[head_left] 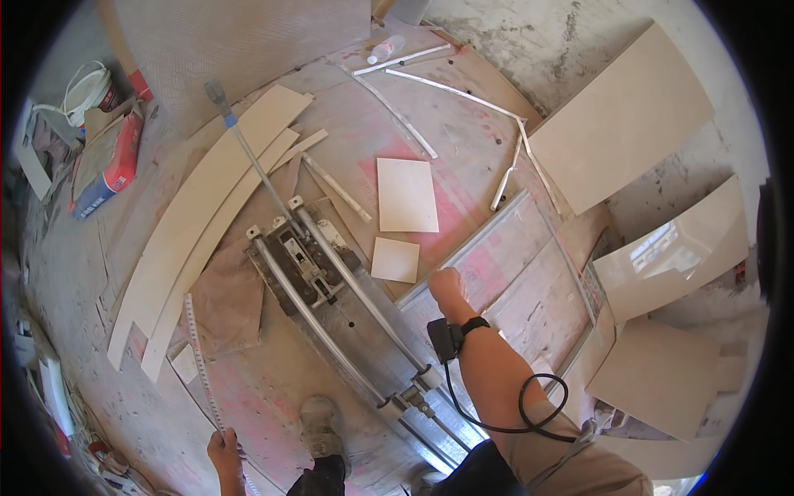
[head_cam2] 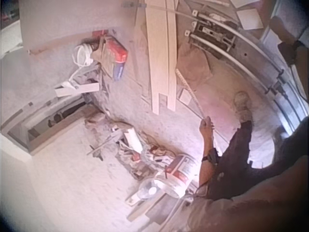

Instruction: The recorder measures, cuts, and installs large wall tiles in a renovation area.

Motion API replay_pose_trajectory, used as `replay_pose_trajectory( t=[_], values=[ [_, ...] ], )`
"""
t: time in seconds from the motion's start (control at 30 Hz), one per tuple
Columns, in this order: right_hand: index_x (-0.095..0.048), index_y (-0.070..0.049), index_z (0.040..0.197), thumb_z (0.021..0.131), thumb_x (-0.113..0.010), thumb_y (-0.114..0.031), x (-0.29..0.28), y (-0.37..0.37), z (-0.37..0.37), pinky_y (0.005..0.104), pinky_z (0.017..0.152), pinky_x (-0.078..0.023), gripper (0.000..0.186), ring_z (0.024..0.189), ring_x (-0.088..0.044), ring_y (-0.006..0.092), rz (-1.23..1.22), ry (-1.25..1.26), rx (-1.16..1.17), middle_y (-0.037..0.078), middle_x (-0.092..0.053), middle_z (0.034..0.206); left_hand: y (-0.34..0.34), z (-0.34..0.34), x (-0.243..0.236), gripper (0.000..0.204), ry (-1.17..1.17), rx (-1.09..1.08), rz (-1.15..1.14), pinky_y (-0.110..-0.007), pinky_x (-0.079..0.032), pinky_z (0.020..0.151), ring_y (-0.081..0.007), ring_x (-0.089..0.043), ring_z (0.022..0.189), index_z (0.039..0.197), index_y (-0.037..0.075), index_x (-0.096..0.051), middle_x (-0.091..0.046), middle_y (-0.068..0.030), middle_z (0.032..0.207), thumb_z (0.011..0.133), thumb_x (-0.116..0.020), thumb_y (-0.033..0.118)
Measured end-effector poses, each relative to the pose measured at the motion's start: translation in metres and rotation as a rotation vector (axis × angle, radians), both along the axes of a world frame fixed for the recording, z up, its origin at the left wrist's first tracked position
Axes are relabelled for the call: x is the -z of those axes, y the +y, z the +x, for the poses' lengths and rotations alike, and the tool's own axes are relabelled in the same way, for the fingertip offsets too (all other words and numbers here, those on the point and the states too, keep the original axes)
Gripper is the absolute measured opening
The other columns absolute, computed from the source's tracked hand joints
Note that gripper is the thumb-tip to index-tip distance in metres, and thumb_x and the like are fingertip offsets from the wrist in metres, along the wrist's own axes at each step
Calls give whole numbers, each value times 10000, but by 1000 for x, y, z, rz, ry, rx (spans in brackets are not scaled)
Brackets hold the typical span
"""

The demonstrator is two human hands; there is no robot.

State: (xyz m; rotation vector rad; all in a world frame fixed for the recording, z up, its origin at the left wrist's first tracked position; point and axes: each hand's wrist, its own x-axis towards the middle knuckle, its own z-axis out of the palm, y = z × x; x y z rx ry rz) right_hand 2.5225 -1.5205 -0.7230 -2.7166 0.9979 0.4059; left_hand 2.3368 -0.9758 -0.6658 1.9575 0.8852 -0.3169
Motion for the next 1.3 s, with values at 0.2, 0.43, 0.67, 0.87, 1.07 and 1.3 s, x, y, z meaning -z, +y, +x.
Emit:
replay_pose_trajectory(
  t=[0.2, 0.43, 0.67, 0.87, 1.07, 1.3],
  values=[
    [-557, -62, 1164, 834, -561, -212, -40, -30, -12, 467, 827, -496, 362, 1034, -611, 361, -9, 133, -329, 206, -625, 1081, -3, 3, -9, 259, -13, 22, -2, -244, -415, 385, -104, -479, 438, 731, 31, -514, -494, -28, 574, 896, -600, 213],
    [-534, -51, 1139, 737, -753, -199, 0, -39, -38, 482, 781, -507, 481, 942, -581, 429, 171, -455, -350, 230, -555, 1062, 0, 7, 4, 254, 32, -7, -31, -248, -407, 374, -108, -480, 437, 732, 38, -503, -487, -30, 568, 898, -590, 210],
    [-566, -33, 1060, 759, -748, -163, 11, -42, -30, 443, 750, -500, 374, 917, -585, 401, 220, -539, -55, 234, -565, 1024, -11, 21, -35, 377, 72, 151, 61, -266, -434, 474, -123, -496, 529, 756, 33, -557, -519, -32, 622, 918, -603, 370],
    [-572, -32, 1042, 792, -663, -166, -18, -54, -22, 450, 848, -464, 297, 1025, -558, 370, -335, -607, -87, 180, -582, 1069, -11, 22, -43, 370, 76, 146, 58, -258, -426, 451, -115, -497, 517, 778, 25, -580, -527, -32, 625, 910, -615, 369],
    [-523, 49, 1220, 775, -510, -61, -15, -22, -65, 481, 1073, -315, 458, 1262, -435, 360, -182, -434, -614, 236, -493, 1306, -18, 26, -46, 361, 79, 159, 61, -257, -421, 433, -116, -499, 498, 783, 23, -583, -536, -35, 629, 915, -609, 358],
    [-601, 16, 1127, 809, -512, -75, -35, -1, -80, 430, 868, -482, 342, 988, -590, 370, 555, -86, -660, 223, -613, 1085, -13, 25, -43, 342, 92, 211, 74, -241, -407, 414, -94, -466, 485, 831, 24, -609, -508, -6, 604, 916, -618, 355]
  ],
)
